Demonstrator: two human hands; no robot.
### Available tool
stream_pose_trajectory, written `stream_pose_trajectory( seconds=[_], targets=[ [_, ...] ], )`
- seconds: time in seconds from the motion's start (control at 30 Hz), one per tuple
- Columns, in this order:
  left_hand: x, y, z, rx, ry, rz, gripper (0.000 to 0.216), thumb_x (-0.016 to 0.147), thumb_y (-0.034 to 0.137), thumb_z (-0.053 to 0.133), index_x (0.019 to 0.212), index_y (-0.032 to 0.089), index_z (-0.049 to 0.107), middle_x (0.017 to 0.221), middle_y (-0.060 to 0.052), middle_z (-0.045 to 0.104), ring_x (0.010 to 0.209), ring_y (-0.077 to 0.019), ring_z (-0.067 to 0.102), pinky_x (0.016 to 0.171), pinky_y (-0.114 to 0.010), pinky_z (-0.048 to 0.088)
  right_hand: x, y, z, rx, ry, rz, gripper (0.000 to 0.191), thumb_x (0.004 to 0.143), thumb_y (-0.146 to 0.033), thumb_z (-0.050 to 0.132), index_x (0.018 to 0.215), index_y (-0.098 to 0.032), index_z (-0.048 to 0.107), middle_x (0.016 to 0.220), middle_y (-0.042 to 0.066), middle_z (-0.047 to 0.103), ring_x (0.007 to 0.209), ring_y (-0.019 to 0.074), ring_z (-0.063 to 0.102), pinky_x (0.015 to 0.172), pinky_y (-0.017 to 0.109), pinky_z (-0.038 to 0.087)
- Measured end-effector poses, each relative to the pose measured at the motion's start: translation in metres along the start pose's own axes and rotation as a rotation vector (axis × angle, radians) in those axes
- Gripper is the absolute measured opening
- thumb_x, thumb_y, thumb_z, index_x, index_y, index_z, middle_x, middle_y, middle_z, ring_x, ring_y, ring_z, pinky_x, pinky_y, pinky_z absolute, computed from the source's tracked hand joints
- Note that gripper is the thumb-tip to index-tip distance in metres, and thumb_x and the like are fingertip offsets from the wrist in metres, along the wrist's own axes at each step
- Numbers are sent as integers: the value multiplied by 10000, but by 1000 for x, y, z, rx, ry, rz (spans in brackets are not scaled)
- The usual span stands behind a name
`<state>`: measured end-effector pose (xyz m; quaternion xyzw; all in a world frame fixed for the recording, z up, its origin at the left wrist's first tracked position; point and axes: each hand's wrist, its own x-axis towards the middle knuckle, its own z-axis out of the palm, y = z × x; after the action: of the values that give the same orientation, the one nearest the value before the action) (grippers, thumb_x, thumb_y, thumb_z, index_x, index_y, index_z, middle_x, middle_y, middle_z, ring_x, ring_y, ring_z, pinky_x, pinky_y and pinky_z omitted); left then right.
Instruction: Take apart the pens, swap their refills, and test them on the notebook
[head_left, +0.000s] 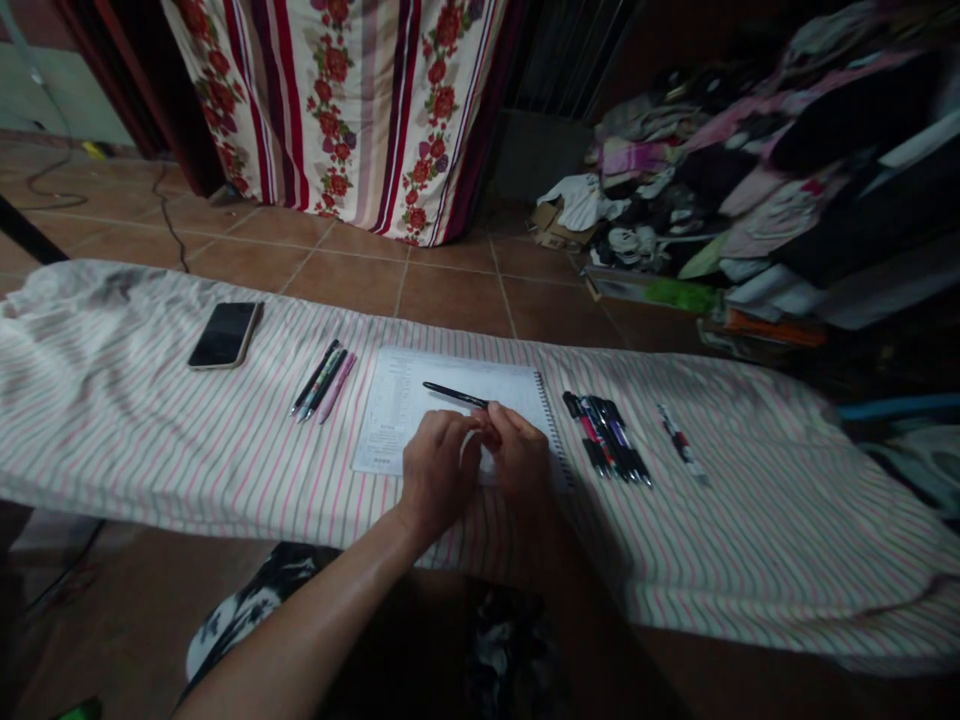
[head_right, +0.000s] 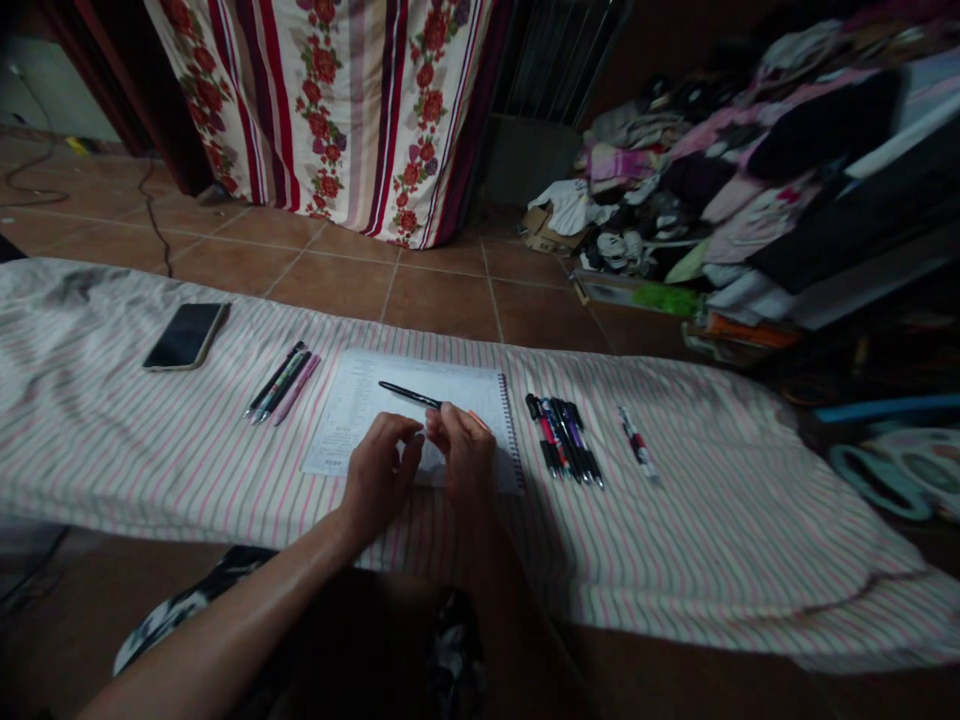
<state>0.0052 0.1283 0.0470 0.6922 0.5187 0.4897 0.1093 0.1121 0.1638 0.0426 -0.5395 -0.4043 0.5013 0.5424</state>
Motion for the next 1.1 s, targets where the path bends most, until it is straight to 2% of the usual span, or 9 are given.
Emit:
stream_pose_trajectory(
  seconds=[0.1, 0.2, 0.3, 0.37, 0.5, 0.67, 0.8, 0.9, 1.1],
  targets=[
    [-2, -1, 8, -328, 21, -317, 111, 847, 236, 456, 857, 188, 555, 793, -37, 575, 718, -142, 552, 620, -270, 461, 3, 1, -1, 12, 58, 22, 358, 722, -495, 583, 796, -148, 632, 857, 111, 685, 759, 206, 649, 673, 315, 550],
    [4, -8, 14, -692, 85, -712, 188, 801, 303, 540, 942, 179, 539, 723, -11, 586, 577, -116, 557, 492, -225, 417, 4, 2, 0, 16, 63, 33, 364, 712, -488, 598, 810, -139, 631, 853, 106, 686, 750, 205, 650, 664, 317, 548],
    [14, -11, 14, -1040, 124, -932, 320, 722, 339, 641, 958, 152, 535, 758, -23, 618, 523, -96, 553, 408, -187, 346, 2, 1, 2, 20, 40, 27, 336, 714, -483, 598, 777, -156, 638, 835, 103, 691, 740, 206, 647, 651, 315, 546],
    [20, -11, 12, -1233, 149, -960, 282, 682, 323, 687, 845, 128, 565, 782, -31, 627, 520, -69, 546, 417, -171, 346, -1, -1, 4, 21, 15, 18, 318, 707, -477, 608, 768, -166, 642, 814, 95, 695, 721, 206, 647, 647, 317, 547],
    [26, -9, 9, -1452, 194, -1020, 169, 705, 245, 682, 728, 115, 576, 635, -4, 603, 523, -57, 552, 527, -170, 427, -6, -1, 9, -68, -55, -20, 344, 724, -482, 590, 778, -148, 653, 750, 79, 697, 680, 206, 649, 625, 316, 547],
    [27, -13, 8, -1430, 279, -1114, 77, 763, 170, 628, 749, 117, 574, 577, -1, 590, 507, -69, 562, 547, -182, 459, -3, 6, 10, -193, -105, -39, 365, 738, -501, 568, 807, -158, 671, 683, 54, 695, 614, 198, 648, 593, 318, 545],
    [28, -18, 4, -1407, 350, -1131, 73, 805, 95, 553, 736, 107, 572, 599, -8, 588, 530, -57, 569, 545, -154, 458, 0, 12, 8, -273, -133, -76, 409, 767, -512, 522, 877, -147, 669, 734, 71, 710, 607, 198, 660, 589, 323, 549],
    [30, -19, 0, -1375, 368, -1151, 115, 821, 76, 524, 717, 103, 565, 587, -5, 576, 531, -50, 571, 519, -130, 448, 0, 12, 8, -262, -114, -83, 399, 753, -484, 546, 920, -137, 653, 768, 81, 713, 608, 188, 662, 557, 303, 546],
    [32, -18, -3, -1361, 357, -1123, 136, 824, 62, 515, 696, 91, 551, 560, -12, 576, 504, -52, 571, 507, -122, 448, 1, 11, 10, -204, -44, -87, 305, 695, -428, 624, 817, -149, 642, 671, 53, 695, 563, 158, 645, 510, 250, 513]
  ],
)
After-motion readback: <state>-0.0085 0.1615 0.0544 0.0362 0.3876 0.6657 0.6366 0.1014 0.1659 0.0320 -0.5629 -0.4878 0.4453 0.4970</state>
